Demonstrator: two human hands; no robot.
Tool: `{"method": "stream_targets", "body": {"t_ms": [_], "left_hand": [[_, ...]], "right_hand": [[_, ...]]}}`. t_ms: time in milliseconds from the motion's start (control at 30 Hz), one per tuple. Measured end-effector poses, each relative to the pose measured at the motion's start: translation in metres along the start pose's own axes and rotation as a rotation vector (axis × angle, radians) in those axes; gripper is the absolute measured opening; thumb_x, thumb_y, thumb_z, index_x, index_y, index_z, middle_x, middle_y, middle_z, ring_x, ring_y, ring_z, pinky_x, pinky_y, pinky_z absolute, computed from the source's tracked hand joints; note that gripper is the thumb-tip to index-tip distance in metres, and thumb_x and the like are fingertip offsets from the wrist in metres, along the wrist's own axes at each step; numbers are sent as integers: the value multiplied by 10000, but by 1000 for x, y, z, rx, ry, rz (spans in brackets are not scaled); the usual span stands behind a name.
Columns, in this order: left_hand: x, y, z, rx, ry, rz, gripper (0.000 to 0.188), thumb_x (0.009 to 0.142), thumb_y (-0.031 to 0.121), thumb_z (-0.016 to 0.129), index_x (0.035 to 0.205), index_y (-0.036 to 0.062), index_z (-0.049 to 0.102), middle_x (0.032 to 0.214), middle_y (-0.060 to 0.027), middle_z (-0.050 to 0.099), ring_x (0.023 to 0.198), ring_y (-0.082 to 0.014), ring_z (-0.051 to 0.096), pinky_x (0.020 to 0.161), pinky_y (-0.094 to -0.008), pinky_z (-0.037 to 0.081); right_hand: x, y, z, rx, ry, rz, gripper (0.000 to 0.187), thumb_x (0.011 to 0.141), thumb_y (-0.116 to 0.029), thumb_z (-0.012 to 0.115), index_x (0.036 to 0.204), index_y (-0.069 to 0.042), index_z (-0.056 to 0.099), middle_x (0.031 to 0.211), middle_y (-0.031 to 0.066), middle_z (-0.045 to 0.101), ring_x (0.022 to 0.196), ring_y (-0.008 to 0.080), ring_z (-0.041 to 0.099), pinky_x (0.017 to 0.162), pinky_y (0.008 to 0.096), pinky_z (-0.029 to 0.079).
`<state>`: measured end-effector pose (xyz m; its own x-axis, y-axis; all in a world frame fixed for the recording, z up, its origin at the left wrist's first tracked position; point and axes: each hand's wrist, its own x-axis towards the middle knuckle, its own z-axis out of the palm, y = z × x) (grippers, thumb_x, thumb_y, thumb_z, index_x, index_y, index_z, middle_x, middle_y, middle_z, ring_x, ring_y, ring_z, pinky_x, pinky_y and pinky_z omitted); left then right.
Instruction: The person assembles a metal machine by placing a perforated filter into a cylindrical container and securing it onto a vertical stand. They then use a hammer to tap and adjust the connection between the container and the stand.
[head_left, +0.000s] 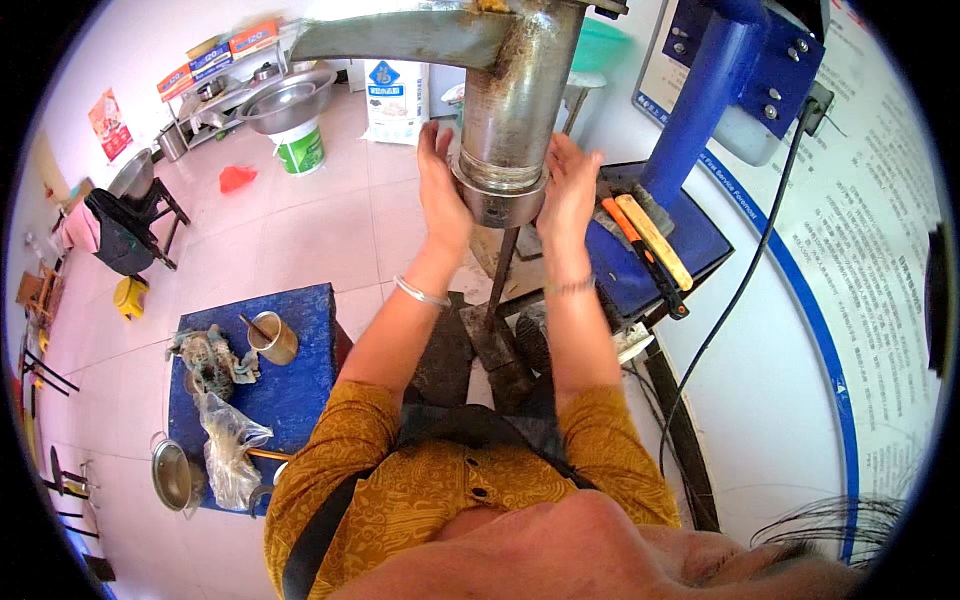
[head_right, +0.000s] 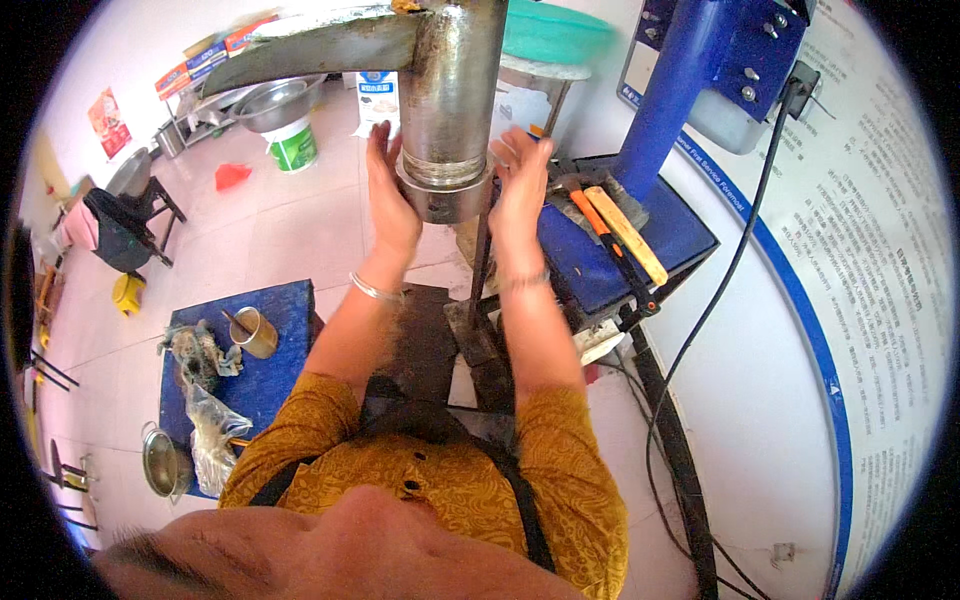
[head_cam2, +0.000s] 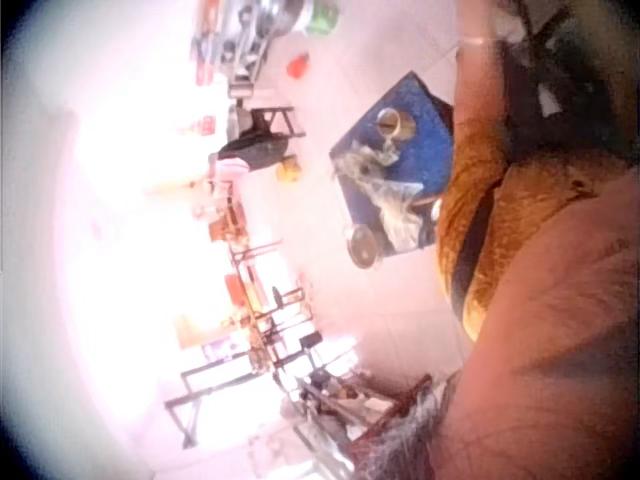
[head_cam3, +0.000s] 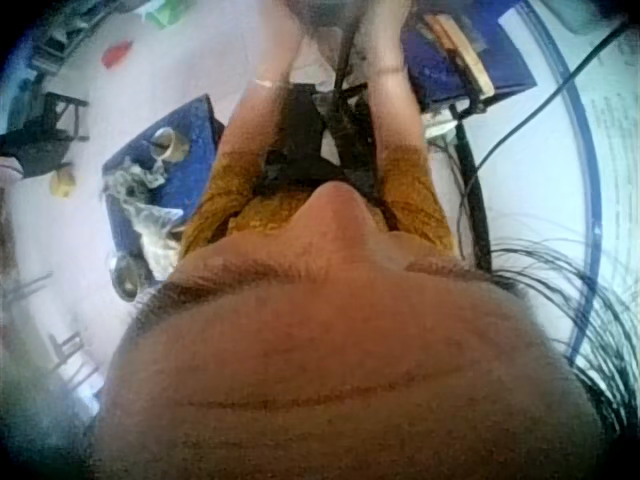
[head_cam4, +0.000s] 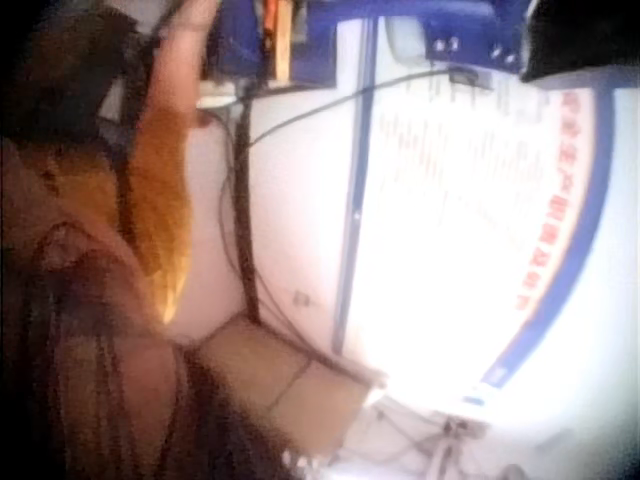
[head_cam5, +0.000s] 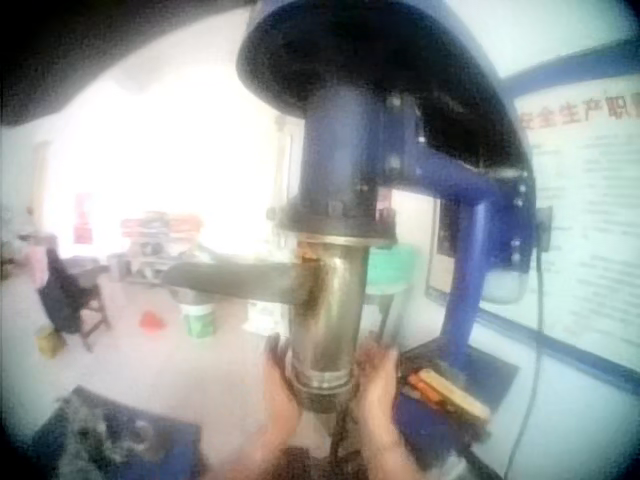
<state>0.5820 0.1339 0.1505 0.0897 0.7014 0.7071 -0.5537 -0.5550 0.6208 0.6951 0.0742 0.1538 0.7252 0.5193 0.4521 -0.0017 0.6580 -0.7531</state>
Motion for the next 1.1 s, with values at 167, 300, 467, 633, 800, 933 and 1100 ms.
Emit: {"method": "stream_targets", "body": {"t_ms": [167,300,467,633,800,933,1100], "left_hand": [[34,-3,-13,-739,-264,-797,789,905,614,303,1319,-55,365,1225,-187,543,1107,-256,544,969,-382,419],[16,-8,-5,-520,-167,-484,752,935,566,271,1302,-84,364,1239,-195,519,1147,-261,507,991,-353,380],[-33,14,0,233,-102,179,668,982,427,203,1365,-120,187,1380,-239,322,1291,-298,318,1074,-373,225],[-37,2,10,422,-25,474,596,989,322,223,1377,-122,137,1422,-262,222,1317,-339,260,1084,-396,200],[-18,5,7,189,50,225,519,990,269,260,1332,-121,284,1355,-262,354,1258,-312,370,1050,-377,276],[0,-7,-2,-216,-24,-134,590,983,384,274,1284,-114,376,1236,-222,496,1125,-282,505,988,-368,373],[35,-15,-10,-725,-146,-765,682,926,540,352,1243,-51,473,1183,-183,566,1081,-255,552,927,-372,436]], "right_hand": [[-54,2,37,-650,110,-599,619,981,-432,289,1326,80,320,1291,222,446,1194,301,437,1005,368,320],[-25,-10,29,-17,-101,-145,573,969,-440,334,1265,43,423,1194,180,540,1074,272,543,937,379,419],[5,-8,31,504,-300,322,537,953,-451,372,1248,-14,473,1218,148,545,1076,242,550,932,396,443],[31,22,14,656,-494,471,529,940,-438,391,1263,-24,458,1208,138,547,1069,260,555,930,412,453],[7,0,21,410,-286,287,552,957,-439,359,1280,4,423,1230,182,522,1082,283,555,904,424,477],[-13,-14,27,279,-169,131,536,964,-435,376,1279,-5,419,1221,128,521,1088,221,532,907,373,455],[-49,-11,27,-422,-81,-232,622,964,-469,351,1314,45,356,1232,139,490,1105,190,488,915,310,408]]}}
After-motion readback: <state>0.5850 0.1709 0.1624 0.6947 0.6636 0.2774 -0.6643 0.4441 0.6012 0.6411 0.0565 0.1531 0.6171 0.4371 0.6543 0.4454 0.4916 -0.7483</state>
